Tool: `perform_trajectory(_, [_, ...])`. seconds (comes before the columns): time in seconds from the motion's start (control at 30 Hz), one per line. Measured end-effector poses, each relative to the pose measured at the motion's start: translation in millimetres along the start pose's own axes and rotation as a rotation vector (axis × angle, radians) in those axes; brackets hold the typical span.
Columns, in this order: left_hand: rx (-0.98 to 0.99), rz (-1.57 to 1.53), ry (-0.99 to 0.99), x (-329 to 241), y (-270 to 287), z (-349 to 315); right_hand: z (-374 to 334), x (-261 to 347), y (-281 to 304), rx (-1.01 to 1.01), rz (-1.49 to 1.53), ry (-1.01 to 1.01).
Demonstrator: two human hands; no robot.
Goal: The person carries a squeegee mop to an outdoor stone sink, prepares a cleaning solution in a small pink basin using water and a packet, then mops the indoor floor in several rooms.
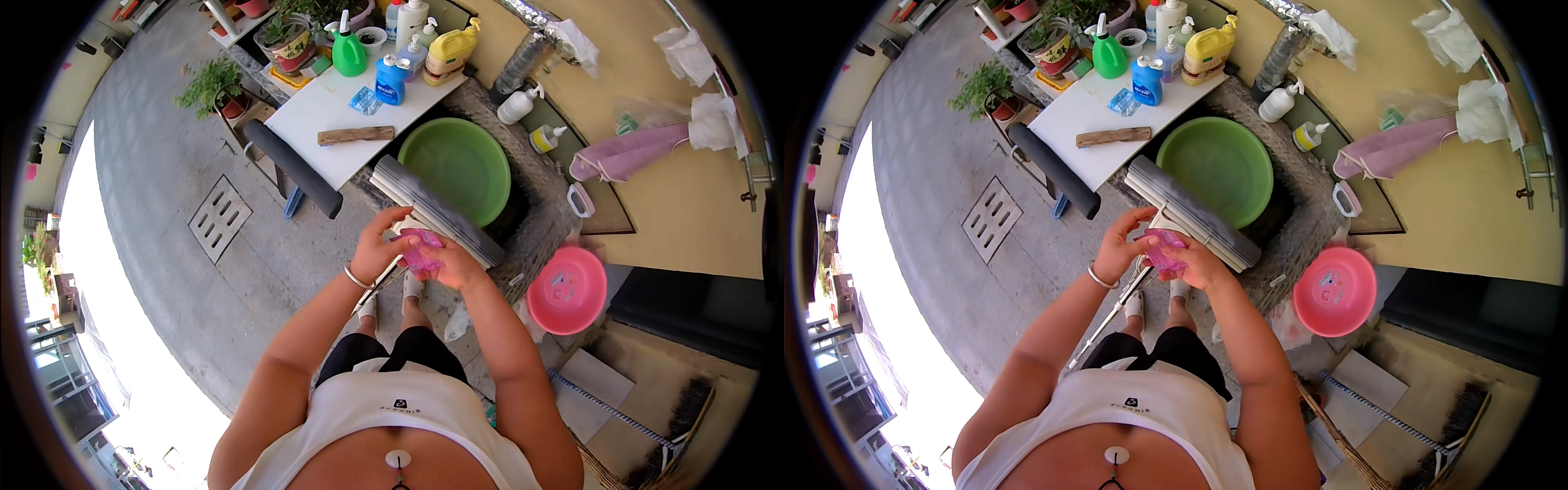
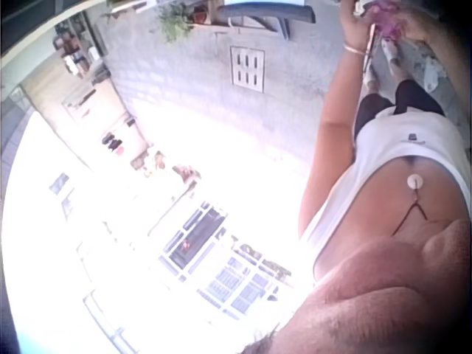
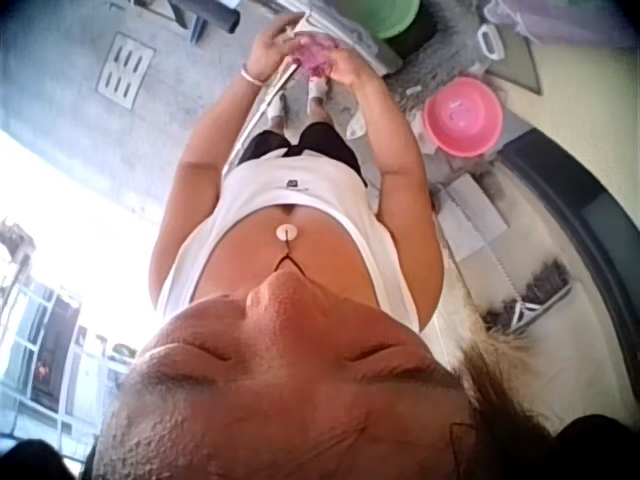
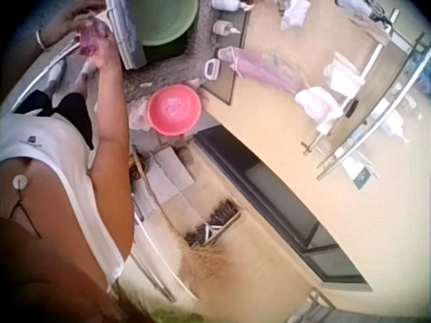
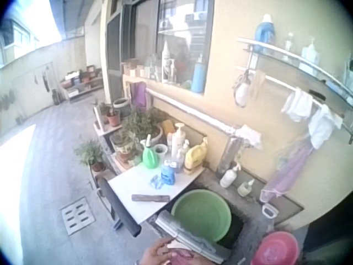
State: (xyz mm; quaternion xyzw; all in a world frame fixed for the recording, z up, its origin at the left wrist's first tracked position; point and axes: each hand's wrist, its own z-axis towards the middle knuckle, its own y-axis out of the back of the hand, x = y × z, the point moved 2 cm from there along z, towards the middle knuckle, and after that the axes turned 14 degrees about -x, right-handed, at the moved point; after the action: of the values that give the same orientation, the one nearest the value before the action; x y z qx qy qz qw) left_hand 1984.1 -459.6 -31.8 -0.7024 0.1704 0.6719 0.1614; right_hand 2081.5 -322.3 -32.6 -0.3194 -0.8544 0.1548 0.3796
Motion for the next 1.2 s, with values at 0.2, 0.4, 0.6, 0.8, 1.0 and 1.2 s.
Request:
perform_trajectory(0.2, [-0.069,0.029,0.52,97.2,26.1,-44.0,62.7,10.1,32.9,-0.126,0.078,-0.13])
perform_trajectory(0.4, [-0.007,0.325,0.607,145.6,66.6,-118.7,132.2,4.6,6.4,-0.12,0.365,-0.149])
perform_trajectory(0.6, [-0.121,0.352,0.74,166.7,98.5,-162.0,176.6,0.3,-7.4,-0.132,0.567,-0.093])
perform_trajectory(0.8, [-0.137,0.334,0.827,161.3,99.1,-161.2,192.3,1.0,-11.5,-0.143,0.706,-0.141])
perform_trajectory(1.0, [-0.14,0.263,0.844,155.6,86.2,-153.1,198.5,-0.1,-9.3,-0.103,0.735,-0.167])
perform_trajectory(1.2, [-0.127,0.262,0.849,160.4,81.0,-151.7,183.4,-7.1,3.8,-0.147,0.676,-0.18])
